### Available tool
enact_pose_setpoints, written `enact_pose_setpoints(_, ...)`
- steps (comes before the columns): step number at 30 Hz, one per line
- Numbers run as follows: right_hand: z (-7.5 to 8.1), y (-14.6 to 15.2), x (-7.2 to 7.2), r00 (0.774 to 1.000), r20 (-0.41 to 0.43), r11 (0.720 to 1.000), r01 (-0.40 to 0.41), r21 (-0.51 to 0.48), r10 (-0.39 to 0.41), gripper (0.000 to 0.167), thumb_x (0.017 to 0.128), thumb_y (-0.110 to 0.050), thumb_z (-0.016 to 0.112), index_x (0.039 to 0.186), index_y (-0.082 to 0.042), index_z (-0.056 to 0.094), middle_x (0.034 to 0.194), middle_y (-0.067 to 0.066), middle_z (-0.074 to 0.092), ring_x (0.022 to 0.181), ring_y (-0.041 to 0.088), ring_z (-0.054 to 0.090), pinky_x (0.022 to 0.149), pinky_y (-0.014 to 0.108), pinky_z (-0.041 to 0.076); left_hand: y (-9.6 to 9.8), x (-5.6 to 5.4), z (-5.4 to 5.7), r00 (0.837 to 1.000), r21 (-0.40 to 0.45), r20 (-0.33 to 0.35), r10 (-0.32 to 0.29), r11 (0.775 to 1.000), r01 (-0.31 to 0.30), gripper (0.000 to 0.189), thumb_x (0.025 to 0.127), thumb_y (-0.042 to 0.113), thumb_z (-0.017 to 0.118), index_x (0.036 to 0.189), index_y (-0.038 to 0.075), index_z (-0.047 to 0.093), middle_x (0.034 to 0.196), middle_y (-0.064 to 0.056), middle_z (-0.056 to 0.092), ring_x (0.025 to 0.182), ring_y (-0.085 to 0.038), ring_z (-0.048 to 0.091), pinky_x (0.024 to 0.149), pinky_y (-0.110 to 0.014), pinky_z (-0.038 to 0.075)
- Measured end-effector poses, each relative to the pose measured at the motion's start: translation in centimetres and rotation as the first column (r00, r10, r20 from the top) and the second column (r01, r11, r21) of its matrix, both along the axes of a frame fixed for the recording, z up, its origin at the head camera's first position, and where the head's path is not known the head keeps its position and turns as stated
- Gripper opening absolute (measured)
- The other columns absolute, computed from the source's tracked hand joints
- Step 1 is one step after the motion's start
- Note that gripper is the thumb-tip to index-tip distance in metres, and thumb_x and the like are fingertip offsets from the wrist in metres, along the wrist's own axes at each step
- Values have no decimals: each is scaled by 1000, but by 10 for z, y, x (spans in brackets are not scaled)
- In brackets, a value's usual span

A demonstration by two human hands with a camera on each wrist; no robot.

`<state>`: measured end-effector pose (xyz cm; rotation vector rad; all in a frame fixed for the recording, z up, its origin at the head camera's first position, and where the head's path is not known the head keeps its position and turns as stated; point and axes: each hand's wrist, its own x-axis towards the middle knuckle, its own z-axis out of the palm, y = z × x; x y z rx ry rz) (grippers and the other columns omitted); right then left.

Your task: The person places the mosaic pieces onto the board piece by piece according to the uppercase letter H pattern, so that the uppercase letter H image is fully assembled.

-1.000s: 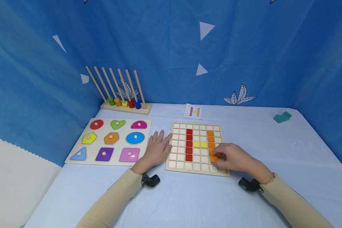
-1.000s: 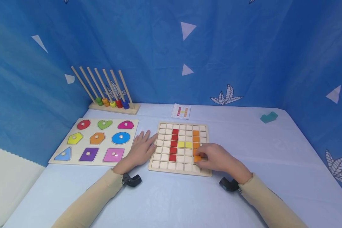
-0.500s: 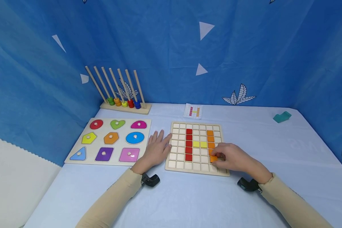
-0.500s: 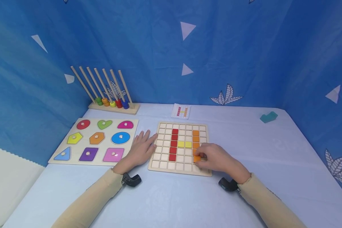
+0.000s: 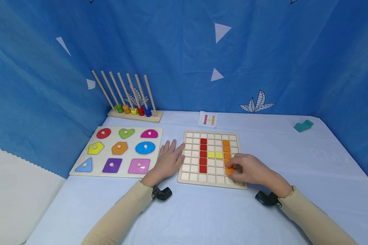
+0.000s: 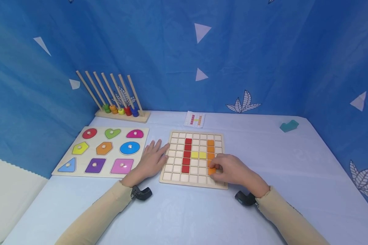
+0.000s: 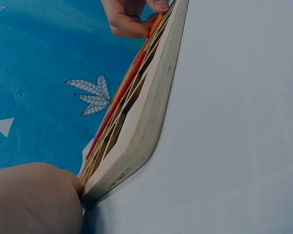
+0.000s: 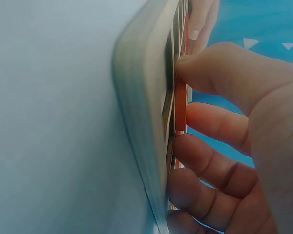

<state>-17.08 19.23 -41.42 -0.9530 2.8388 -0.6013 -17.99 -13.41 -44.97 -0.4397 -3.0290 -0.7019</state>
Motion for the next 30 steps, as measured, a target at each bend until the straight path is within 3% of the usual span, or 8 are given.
enact_pose_setpoints(30,-1,0,-2,1000,4,1000,-7,-9,7,17,80,-26,86,93,-20,77,80,-12,60,69,2,45,61,19,40,0,0,0,1000,-3,7,1,1000,-1,55,105,33,44,157,13,41,166,-26,26,156,-51,13,125,-66,13)
